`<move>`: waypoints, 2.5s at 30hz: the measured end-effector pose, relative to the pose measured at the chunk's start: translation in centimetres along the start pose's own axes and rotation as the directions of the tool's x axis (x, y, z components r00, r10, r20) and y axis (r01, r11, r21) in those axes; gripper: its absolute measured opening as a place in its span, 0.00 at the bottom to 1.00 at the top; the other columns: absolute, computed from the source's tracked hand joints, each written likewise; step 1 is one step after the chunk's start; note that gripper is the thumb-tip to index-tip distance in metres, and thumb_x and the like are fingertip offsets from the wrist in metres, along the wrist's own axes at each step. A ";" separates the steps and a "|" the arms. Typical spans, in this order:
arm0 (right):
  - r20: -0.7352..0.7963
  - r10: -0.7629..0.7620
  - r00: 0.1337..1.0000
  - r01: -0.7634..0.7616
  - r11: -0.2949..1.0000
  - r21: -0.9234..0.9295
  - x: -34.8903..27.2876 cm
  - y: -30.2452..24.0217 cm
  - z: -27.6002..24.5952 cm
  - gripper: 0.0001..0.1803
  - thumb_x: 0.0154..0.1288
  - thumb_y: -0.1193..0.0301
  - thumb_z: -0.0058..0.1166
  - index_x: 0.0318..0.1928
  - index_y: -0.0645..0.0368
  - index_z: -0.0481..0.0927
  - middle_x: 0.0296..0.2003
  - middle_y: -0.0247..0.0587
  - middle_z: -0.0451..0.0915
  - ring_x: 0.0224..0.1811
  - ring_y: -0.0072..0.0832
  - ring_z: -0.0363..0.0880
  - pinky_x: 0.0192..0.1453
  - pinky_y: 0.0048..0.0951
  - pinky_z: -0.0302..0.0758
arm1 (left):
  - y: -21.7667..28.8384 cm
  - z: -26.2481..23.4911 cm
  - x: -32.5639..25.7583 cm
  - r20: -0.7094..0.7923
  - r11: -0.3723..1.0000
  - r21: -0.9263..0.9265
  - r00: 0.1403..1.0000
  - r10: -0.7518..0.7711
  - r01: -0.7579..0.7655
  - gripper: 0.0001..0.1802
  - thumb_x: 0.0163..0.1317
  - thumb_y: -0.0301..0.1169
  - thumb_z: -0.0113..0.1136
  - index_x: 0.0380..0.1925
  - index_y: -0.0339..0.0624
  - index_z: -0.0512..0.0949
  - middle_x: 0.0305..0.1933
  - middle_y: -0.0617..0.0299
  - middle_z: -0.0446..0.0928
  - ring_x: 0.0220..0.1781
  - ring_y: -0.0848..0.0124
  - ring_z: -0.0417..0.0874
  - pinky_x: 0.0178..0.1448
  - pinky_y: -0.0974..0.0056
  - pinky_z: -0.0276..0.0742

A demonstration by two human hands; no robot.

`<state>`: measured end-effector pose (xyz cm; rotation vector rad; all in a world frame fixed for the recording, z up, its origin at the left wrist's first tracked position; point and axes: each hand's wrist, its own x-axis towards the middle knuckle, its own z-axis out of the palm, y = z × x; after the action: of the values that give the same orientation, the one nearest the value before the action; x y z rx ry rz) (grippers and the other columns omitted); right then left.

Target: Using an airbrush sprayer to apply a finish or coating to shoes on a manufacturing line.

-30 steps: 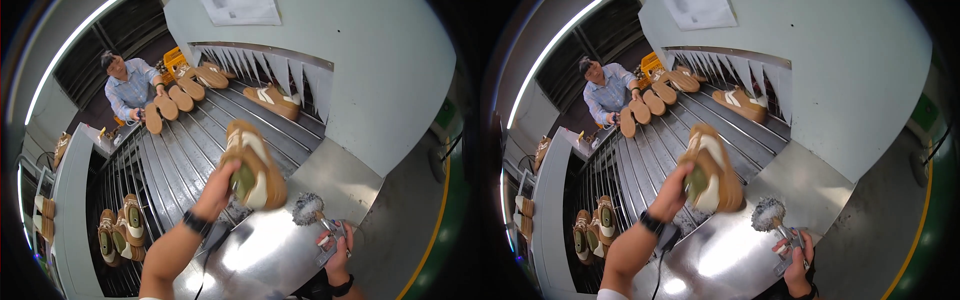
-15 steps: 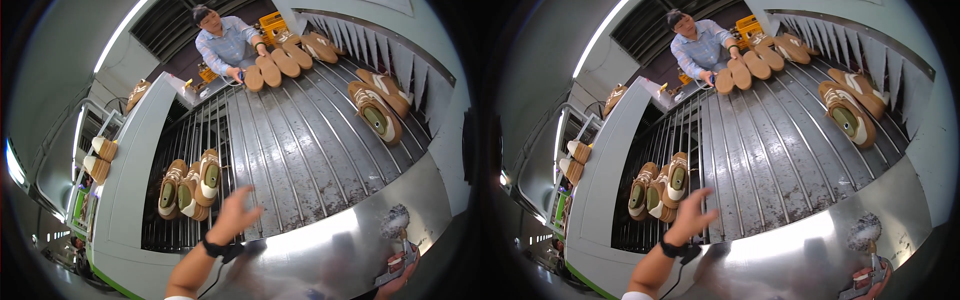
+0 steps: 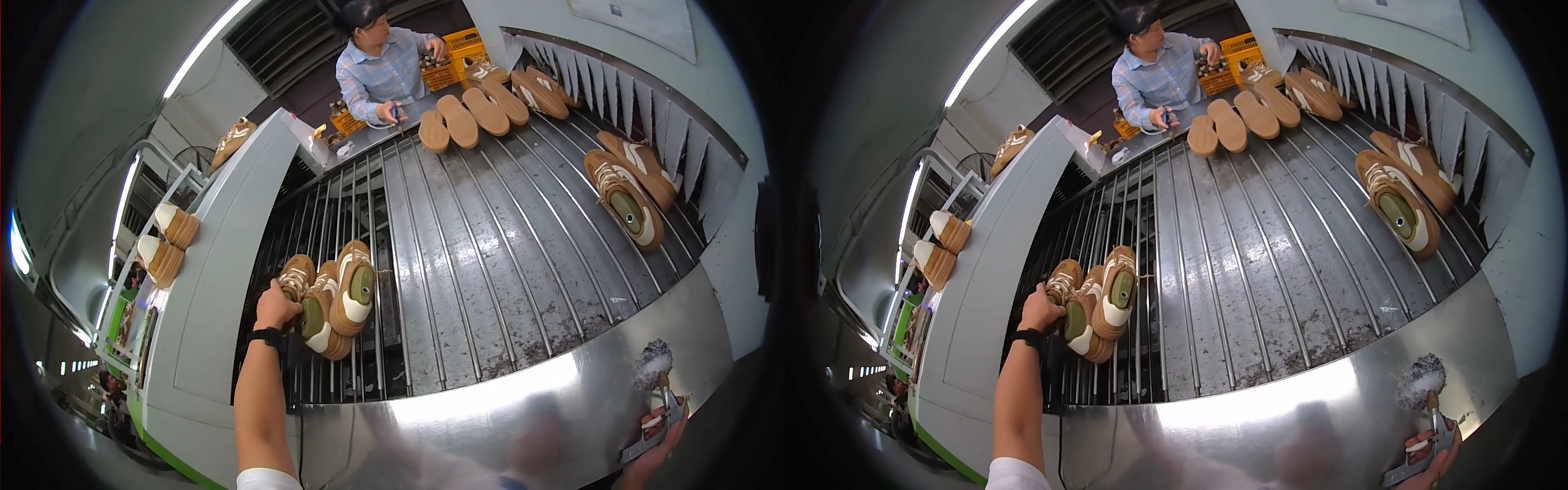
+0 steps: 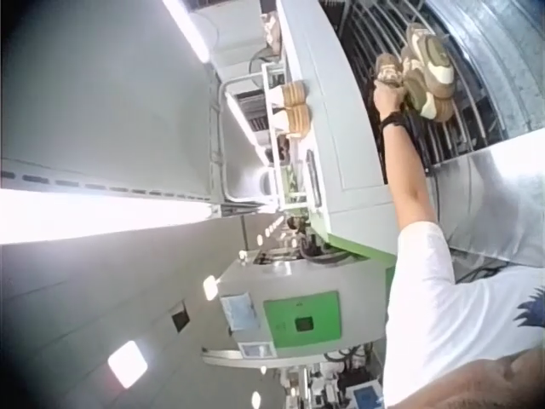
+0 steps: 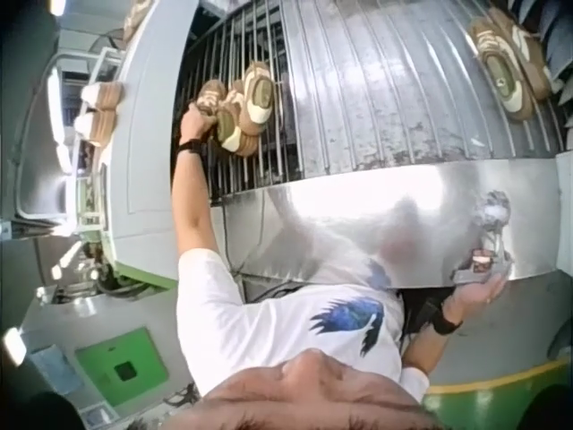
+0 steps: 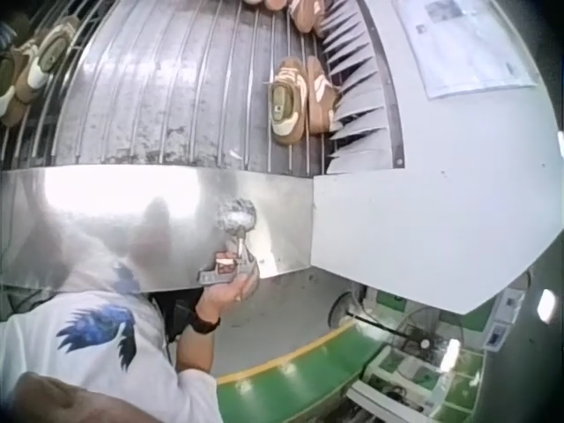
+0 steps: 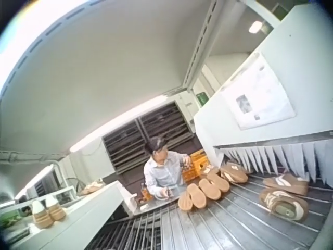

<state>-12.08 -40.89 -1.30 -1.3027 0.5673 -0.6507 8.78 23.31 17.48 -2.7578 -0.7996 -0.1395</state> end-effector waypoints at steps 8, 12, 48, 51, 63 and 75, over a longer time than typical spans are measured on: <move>-0.059 -0.017 0.998 0.025 0.990 0.142 -0.1 0.0 0.5 0.27 0.72 0.56 0.36 0.61 0.63 0.65 0.33 0.34 0.75 0.26 0.16 0.71 0.29 0.15 0.62 | -1.6 1.7 -1.2 -0.101 0.975 -0.217 0.995 0.024 -0.045 0.34 0.35 0.27 0.67 0.49 0.31 0.70 0.43 0.39 0.79 0.49 0.46 0.80 0.52 0.54 0.76; 0.040 -0.004 0.999 -0.003 0.988 0.156 -0.1 0.3 -0.4 0.26 0.73 0.56 0.36 0.61 0.62 0.64 0.33 0.36 0.76 0.26 0.17 0.72 0.28 0.15 0.62 | -3.4 2.5 -4.8 -0.254 0.845 -0.535 0.952 -0.174 0.012 0.34 0.37 0.25 0.64 0.50 0.29 0.70 0.45 0.40 0.78 0.50 0.49 0.80 0.55 0.57 0.75; 0.757 0.296 0.582 -0.264 0.950 -0.168 -1.6 -10.5 12.3 0.27 0.66 0.58 0.49 0.52 0.73 0.68 0.34 0.50 0.80 0.32 0.30 0.81 0.39 0.30 0.79 | 17.1 -3.0 -32.4 0.497 -0.016 -0.659 0.451 0.741 0.752 0.48 0.43 0.41 0.76 0.62 0.37 0.61 0.55 0.60 0.71 0.55 0.71 0.74 0.58 0.64 0.71; 0.724 0.323 0.609 -0.270 0.943 -0.193 -1.7 -11.0 12.8 0.27 0.66 0.57 0.49 0.51 0.73 0.69 0.32 0.50 0.80 0.31 0.30 0.81 0.39 0.29 0.78 | 16.8 -2.2 -32.3 0.485 -0.013 -0.667 0.447 0.752 0.745 0.51 0.42 0.42 0.77 0.64 0.37 0.58 0.58 0.60 0.69 0.58 0.70 0.72 0.61 0.64 0.69; 0.679 0.302 0.669 -0.084 0.939 -0.335 -1.9 -12.3 14.4 0.27 0.65 0.56 0.50 0.47 0.74 0.72 0.27 0.47 0.81 0.27 0.27 0.81 0.34 0.27 0.78 | 16.6 -0.9 -32.1 0.399 -0.041 -0.701 0.439 0.805 0.712 0.55 0.43 0.40 0.77 0.67 0.36 0.54 0.63 0.57 0.65 0.62 0.67 0.69 0.65 0.60 0.66; 0.758 0.234 0.609 0.037 0.946 -0.321 -2.0 -13.6 11.8 0.23 0.67 0.63 0.48 0.51 0.72 0.73 0.32 0.44 0.80 0.31 0.26 0.78 0.37 0.25 0.74 | 16.4 -0.9 -31.9 0.401 0.013 -0.736 0.421 0.814 0.676 0.57 0.42 0.42 0.78 0.67 0.36 0.53 0.62 0.57 0.65 0.61 0.67 0.70 0.63 0.60 0.68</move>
<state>-6.68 -33.25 14.26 -1.6770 -0.0167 0.1742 -9.34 -6.59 9.35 -4.2440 -0.7092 2.1790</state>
